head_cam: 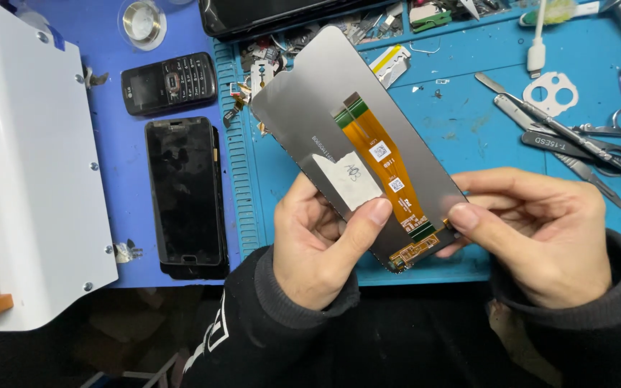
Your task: Repairing a smartphone screen by cleaning and removing adhesive from the display assembly.
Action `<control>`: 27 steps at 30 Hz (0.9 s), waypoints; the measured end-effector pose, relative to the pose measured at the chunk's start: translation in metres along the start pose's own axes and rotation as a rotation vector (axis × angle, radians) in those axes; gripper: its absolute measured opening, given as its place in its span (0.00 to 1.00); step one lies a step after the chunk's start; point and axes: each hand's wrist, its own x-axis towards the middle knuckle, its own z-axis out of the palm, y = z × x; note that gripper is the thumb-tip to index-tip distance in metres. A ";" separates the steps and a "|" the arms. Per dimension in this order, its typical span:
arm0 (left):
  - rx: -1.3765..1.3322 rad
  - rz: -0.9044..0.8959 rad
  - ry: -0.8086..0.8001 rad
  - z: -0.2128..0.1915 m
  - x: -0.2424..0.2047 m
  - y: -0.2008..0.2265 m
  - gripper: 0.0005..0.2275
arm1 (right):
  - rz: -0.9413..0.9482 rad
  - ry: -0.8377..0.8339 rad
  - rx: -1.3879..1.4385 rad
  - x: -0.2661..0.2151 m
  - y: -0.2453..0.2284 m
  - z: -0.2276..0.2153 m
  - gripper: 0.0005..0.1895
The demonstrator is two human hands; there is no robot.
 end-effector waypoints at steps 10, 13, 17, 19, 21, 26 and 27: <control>0.296 0.545 0.338 -0.008 -0.027 0.014 0.32 | 0.141 -0.003 -0.227 -0.025 0.004 -0.026 0.16; 0.785 0.616 0.214 -0.021 -0.042 0.012 0.25 | 0.118 0.023 -0.177 -0.016 0.005 -0.020 0.17; 1.386 0.687 -0.267 -0.010 -0.033 0.007 0.21 | 0.082 -0.097 -0.413 -0.007 0.002 -0.023 0.18; 1.447 0.668 -0.309 -0.006 -0.026 0.001 0.26 | 0.007 -0.107 -0.422 -0.005 0.000 -0.021 0.17; 1.508 0.651 -0.354 -0.002 -0.021 -0.002 0.30 | -0.071 -0.116 -0.429 -0.003 -0.006 -0.017 0.17; 1.600 0.585 -0.323 0.005 -0.018 -0.002 0.35 | 0.030 0.085 -0.527 -0.001 -0.022 -0.004 0.15; 1.598 0.582 -0.325 0.006 -0.017 -0.003 0.35 | 0.034 0.085 -0.527 -0.001 -0.020 -0.004 0.15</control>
